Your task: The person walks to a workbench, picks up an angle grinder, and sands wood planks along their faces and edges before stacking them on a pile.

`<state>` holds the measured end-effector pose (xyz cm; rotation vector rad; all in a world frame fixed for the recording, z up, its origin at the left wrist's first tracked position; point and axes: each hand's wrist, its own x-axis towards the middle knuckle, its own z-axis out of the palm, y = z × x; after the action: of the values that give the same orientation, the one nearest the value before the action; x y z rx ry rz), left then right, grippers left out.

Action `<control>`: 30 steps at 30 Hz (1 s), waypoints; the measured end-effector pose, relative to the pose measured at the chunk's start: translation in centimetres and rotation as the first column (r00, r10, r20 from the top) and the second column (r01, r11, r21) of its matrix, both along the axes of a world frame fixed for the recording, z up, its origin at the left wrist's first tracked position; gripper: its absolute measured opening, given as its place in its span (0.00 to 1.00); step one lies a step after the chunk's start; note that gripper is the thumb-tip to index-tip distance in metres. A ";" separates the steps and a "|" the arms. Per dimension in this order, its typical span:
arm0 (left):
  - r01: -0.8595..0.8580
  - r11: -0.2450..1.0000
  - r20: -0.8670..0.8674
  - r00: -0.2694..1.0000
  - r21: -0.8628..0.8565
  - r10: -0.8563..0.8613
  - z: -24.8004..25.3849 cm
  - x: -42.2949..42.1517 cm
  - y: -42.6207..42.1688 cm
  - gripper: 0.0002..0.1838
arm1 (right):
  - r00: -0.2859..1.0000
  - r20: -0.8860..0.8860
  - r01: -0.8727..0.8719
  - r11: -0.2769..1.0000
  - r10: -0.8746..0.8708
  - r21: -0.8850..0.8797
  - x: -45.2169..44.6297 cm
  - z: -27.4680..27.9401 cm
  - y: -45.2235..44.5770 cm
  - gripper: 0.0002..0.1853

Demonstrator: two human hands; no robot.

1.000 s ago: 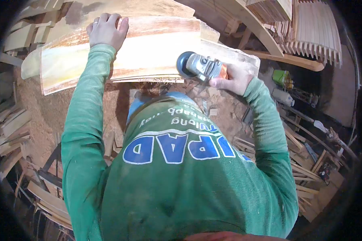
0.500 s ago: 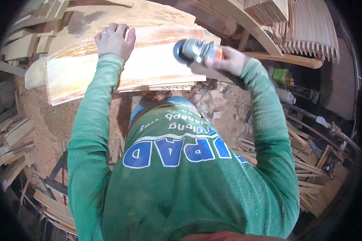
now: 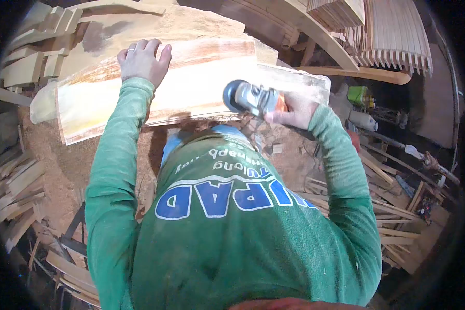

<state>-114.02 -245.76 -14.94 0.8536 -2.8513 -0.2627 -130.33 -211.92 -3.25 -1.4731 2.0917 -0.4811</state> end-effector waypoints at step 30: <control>0.088 0.996 0.034 0.995 0.028 -0.089 0.6 -0.8 0.3 0.22 | 0.939 0.197 0.195 0.909 -0.282 0.368 -4.6 -0.8 -7.3 0.43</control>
<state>-114.86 -245.46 -14.36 0.7450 -2.9288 -0.2999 -134.89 -219.26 -4.03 -0.9123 2.0391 -0.3450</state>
